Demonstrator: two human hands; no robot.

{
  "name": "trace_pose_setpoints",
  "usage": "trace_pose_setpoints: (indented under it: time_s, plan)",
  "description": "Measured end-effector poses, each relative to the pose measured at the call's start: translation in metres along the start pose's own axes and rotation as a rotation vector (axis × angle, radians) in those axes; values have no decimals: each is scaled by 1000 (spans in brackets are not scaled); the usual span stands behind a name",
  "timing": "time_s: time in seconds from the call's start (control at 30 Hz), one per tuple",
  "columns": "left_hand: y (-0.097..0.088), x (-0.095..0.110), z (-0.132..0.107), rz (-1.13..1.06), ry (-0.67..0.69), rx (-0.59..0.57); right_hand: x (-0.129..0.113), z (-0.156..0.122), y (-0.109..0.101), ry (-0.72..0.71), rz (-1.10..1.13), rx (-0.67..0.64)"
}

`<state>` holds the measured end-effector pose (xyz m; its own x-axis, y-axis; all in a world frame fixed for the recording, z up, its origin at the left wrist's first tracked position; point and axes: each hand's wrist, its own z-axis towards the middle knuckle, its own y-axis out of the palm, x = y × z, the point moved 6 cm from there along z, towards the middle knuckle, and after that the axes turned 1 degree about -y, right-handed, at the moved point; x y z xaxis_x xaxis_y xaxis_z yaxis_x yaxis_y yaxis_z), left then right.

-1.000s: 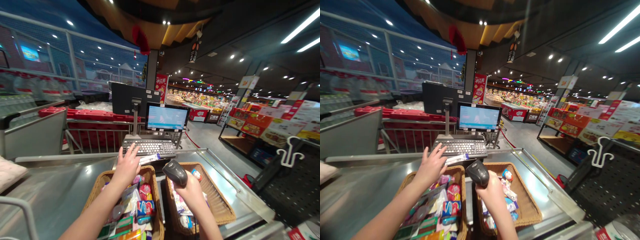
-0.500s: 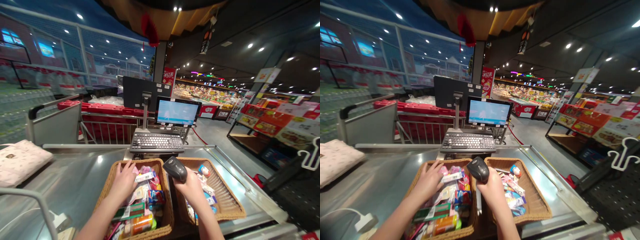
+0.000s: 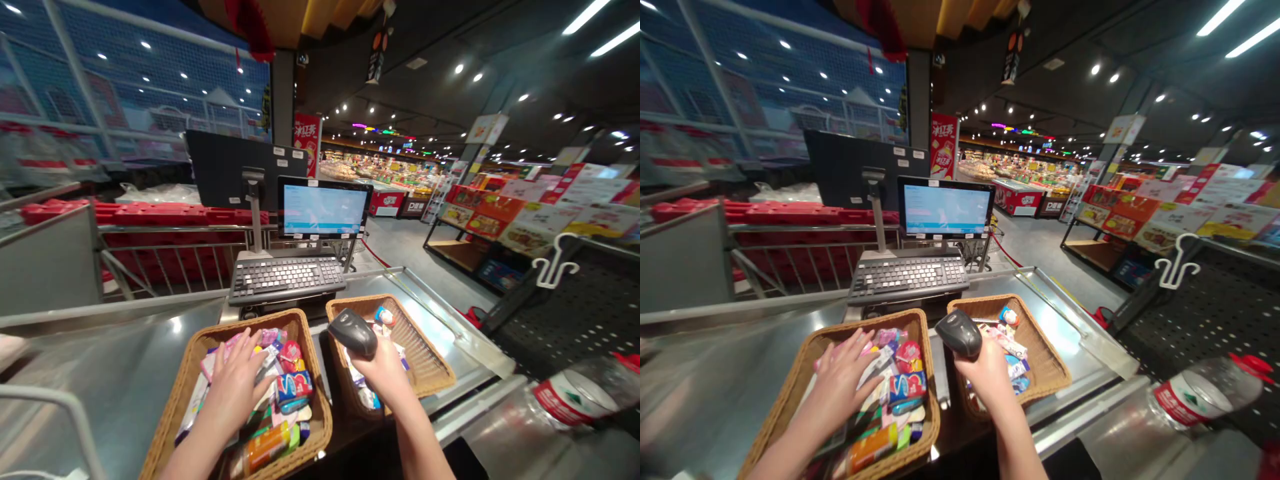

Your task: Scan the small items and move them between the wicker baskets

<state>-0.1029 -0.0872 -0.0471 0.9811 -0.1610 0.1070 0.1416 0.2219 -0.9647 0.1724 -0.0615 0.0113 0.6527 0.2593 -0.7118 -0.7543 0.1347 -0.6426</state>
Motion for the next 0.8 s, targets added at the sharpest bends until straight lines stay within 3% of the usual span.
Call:
trace_pose_setpoints:
  time_s: [0.13, 0.33, 0.47, 0.6, 0.8]
  plan:
    - [8, 42, 24, -100, 146, 16, 40, -10, -49, 143, -55, 155]
    - [24, 131, 71, -174, 312, -75, 96, -27, -107, 265, -69, 304]
    - [48, 196, 100, -214, 450, -183, 120, -31, -127, 316, -61, 314]
    - [84, 258, 119, -202, 582, -307, 136, -28, -142, 327, -60, 346]
    - [138, 330, 135, -84, 649, -393, 153, -15, -158, 293, -51, 374]
